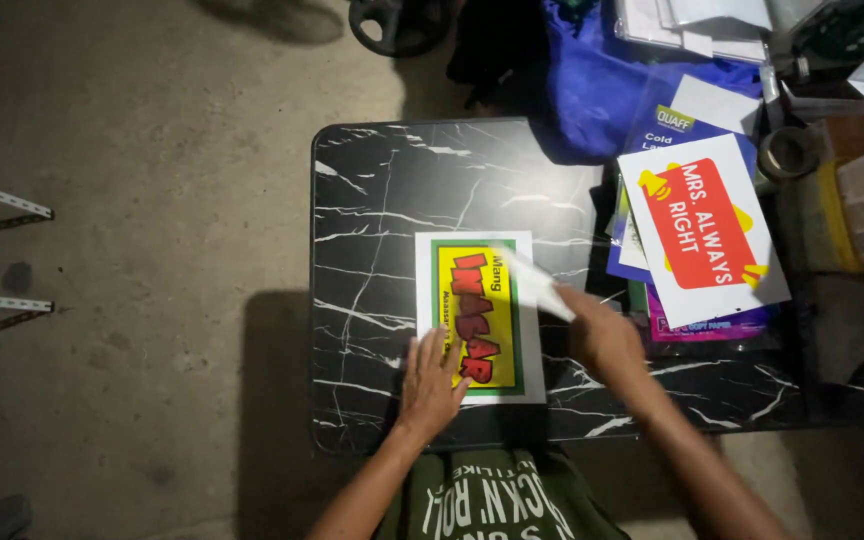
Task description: The person is manually laminating printed stickers by applying a clear laminate sheet and smoothing it over the prints using a squeegee tool.
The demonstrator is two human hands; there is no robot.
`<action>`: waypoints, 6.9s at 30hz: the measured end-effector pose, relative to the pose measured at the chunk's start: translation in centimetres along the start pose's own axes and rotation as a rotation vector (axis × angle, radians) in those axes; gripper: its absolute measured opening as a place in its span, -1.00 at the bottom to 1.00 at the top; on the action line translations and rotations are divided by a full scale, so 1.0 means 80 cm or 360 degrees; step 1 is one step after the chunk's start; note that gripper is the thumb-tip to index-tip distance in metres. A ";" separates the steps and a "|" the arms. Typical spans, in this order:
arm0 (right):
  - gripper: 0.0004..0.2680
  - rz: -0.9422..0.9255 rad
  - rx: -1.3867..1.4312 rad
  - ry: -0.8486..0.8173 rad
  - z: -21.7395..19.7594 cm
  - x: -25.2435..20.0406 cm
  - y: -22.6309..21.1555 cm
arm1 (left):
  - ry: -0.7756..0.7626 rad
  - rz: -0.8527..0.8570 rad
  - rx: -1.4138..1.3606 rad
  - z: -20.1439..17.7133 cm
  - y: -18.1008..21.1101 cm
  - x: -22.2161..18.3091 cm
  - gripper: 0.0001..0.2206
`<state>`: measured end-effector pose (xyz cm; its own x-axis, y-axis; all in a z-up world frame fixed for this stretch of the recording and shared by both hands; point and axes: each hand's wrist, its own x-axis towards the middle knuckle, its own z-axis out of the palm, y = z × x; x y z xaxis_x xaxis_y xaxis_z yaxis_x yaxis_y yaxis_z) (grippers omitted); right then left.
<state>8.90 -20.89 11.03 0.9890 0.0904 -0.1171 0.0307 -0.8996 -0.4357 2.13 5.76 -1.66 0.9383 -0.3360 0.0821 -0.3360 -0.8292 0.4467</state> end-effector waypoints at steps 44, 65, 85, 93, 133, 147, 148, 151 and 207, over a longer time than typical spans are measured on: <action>-0.85 -0.0099 0.1166 0.0535 -0.008 0.193 -0.002 | -0.0417 0.0284 -0.0201 0.031 0.022 0.020 -0.67; -0.72 0.0954 0.1153 -0.0059 0.127 -0.010 0.093 | -0.0270 -0.0097 0.0222 -0.028 -0.056 0.018 -0.44; -0.63 0.0230 0.0460 -0.0273 0.201 0.117 0.053 | -0.0044 -0.0069 -0.0125 -0.011 -0.085 -0.038 -0.10; -0.66 0.0591 0.0359 -0.0116 0.094 0.177 0.154 | -0.0105 -0.0132 -0.0179 -0.010 -0.087 -0.039 -0.11; -0.30 -0.0542 -0.0483 -0.0496 0.158 0.190 -0.064 | 0.0052 0.0357 0.0011 0.060 -0.021 -0.049 -0.38; -0.59 -0.0802 -0.0107 -0.0319 0.138 0.053 -0.037 | -0.0069 0.0254 -0.0144 0.080 -0.019 -0.051 -0.34; -0.59 -0.0789 -0.0113 -0.0318 0.132 0.023 -0.046 | -0.0073 0.0265 -0.0153 0.084 -0.020 -0.054 -0.34; -0.42 -0.0652 -0.0307 -0.0678 0.137 -0.042 -0.056 | -0.0125 0.0100 -0.0228 0.079 -0.020 -0.058 -0.39; -0.70 0.0805 0.1134 -0.0424 0.082 0.005 0.192 | -0.0233 -0.1064 0.0023 -0.080 -0.098 -0.002 -0.16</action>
<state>8.81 -31.82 -1.58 0.7914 -0.0674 -0.6076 -0.5814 -0.3900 -0.7141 5.14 15.15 0.53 0.9242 0.1941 -0.3290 0.3095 -0.8852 0.3473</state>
